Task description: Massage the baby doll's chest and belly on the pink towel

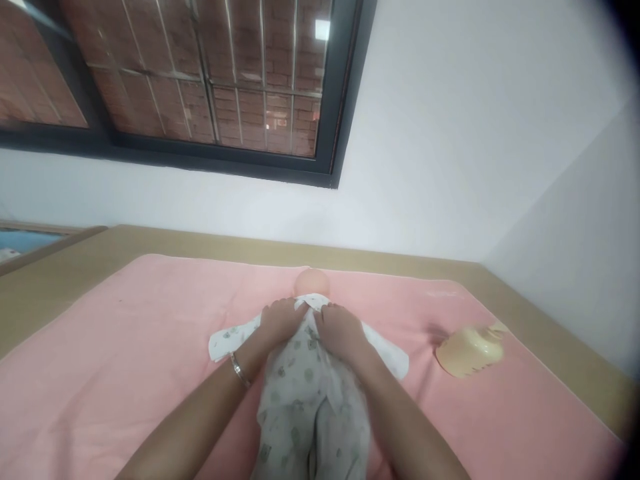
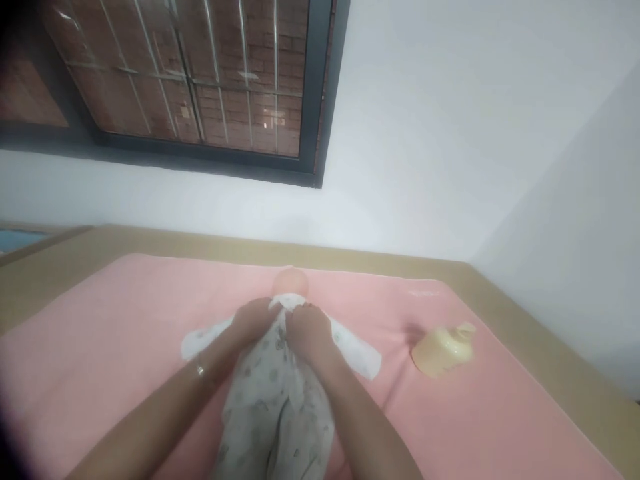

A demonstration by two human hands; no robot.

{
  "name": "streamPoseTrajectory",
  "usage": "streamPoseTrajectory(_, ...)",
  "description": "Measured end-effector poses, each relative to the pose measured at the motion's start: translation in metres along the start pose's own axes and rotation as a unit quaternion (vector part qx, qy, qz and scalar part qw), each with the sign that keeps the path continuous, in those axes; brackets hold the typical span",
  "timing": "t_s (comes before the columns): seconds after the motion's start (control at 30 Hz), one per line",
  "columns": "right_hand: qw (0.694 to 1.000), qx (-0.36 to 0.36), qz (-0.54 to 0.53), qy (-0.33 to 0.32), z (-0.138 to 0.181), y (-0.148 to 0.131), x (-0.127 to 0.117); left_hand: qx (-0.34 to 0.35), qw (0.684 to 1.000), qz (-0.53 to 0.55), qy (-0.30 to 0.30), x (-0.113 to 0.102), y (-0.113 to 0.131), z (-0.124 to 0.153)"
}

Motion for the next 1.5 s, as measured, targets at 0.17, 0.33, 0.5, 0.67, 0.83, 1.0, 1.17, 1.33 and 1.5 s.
streamPoseTrajectory(0.17, 0.997, 0.073, -0.002, -0.006, -0.013, 0.003, 0.012, 0.007, 0.999, 0.022, 0.033, 0.001, -0.002, -0.004)
streamPoseTrajectory(0.33, 0.992, 0.106, -0.052, -0.039, -0.024, 0.012, 0.024, 0.006, 0.996, 0.067, 0.051, 0.008, -0.006, -0.005)
streamPoseTrajectory(0.5, 0.991, 0.112, -0.078, -0.01, -0.027, 0.018, 0.031, 0.001, 0.995, 0.083, 0.062, 0.011, -0.011, -0.008)
streamPoseTrajectory(0.67, 0.989, 0.115, -0.089, 0.0, -0.029, 0.02, 0.036, -0.01, 0.993, 0.098, 0.064, 0.013, -0.013, -0.011)
streamPoseTrajectory(0.83, 0.989, 0.118, -0.087, 0.0, -0.03, 0.021, 0.037, -0.009, 0.992, 0.106, 0.061, 0.014, -0.015, -0.013)
streamPoseTrajectory(1.0, 0.989, 0.121, -0.083, 0.001, -0.03, 0.021, 0.037, -0.005, 0.993, 0.106, 0.057, 0.014, -0.016, -0.013)
streamPoseTrajectory(1.17, 0.989, 0.118, -0.085, 0.001, -0.03, 0.021, 0.037, -0.002, 0.994, 0.094, 0.063, 0.016, -0.017, -0.015)
streamPoseTrajectory(1.33, 0.989, 0.12, -0.087, -0.006, -0.03, 0.021, 0.036, 0.001, 0.994, 0.09, 0.065, 0.017, -0.018, -0.016)
streamPoseTrajectory(1.5, 0.989, 0.114, -0.092, -0.004, -0.029, 0.02, 0.036, -0.005, 0.995, 0.083, 0.061, 0.016, -0.016, -0.015)
Point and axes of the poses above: each hand's wrist, its own z-axis away from the middle knuckle, its own x-axis out of the palm, y = z × x, the point moved 3 cm from there along -z, towards the middle knuckle, and after that the axes turned 11 degrees about z, right-handed, at the moved point
